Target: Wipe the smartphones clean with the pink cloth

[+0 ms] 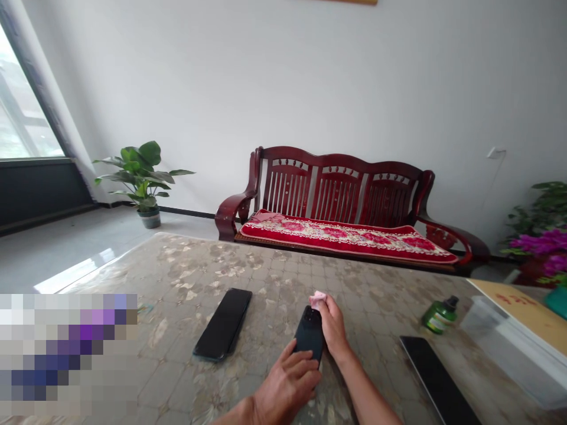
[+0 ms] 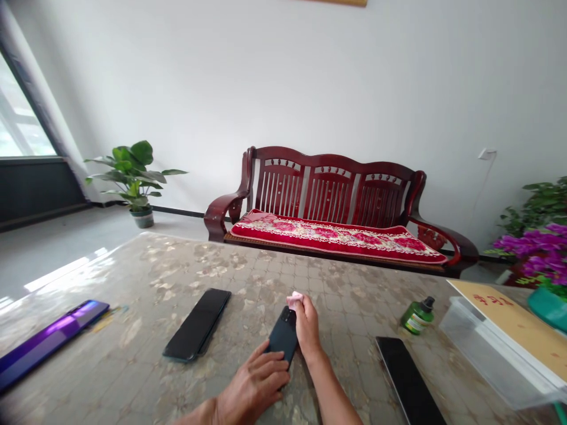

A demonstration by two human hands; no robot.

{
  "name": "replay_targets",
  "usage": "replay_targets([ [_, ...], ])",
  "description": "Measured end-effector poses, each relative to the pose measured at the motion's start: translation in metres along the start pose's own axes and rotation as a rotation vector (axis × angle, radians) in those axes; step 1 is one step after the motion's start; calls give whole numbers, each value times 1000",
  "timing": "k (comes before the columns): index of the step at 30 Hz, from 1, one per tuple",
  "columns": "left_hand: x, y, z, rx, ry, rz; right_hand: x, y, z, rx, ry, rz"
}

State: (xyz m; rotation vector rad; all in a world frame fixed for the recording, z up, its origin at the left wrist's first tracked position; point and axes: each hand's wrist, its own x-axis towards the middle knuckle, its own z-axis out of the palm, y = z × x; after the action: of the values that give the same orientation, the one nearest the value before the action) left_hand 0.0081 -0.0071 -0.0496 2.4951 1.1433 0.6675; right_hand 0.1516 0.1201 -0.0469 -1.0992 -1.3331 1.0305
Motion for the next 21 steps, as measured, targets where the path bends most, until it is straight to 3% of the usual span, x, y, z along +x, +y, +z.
replay_targets([
  [5,4,5,-7,-20,-23,-106,11,3,13,-108,-54,-45],
  [10,6,5,-6,-25,-6,-129,20,12,18,-213,-24,-78],
  [16,5,3,-1,40,35,-107,25,7,-2,-377,90,-101],
  [19,3,6,2,74,20,-83,13,-10,-16,-479,34,-165],
  [21,1,8,2,77,22,-68,1,-20,-21,-640,-48,-321],
])
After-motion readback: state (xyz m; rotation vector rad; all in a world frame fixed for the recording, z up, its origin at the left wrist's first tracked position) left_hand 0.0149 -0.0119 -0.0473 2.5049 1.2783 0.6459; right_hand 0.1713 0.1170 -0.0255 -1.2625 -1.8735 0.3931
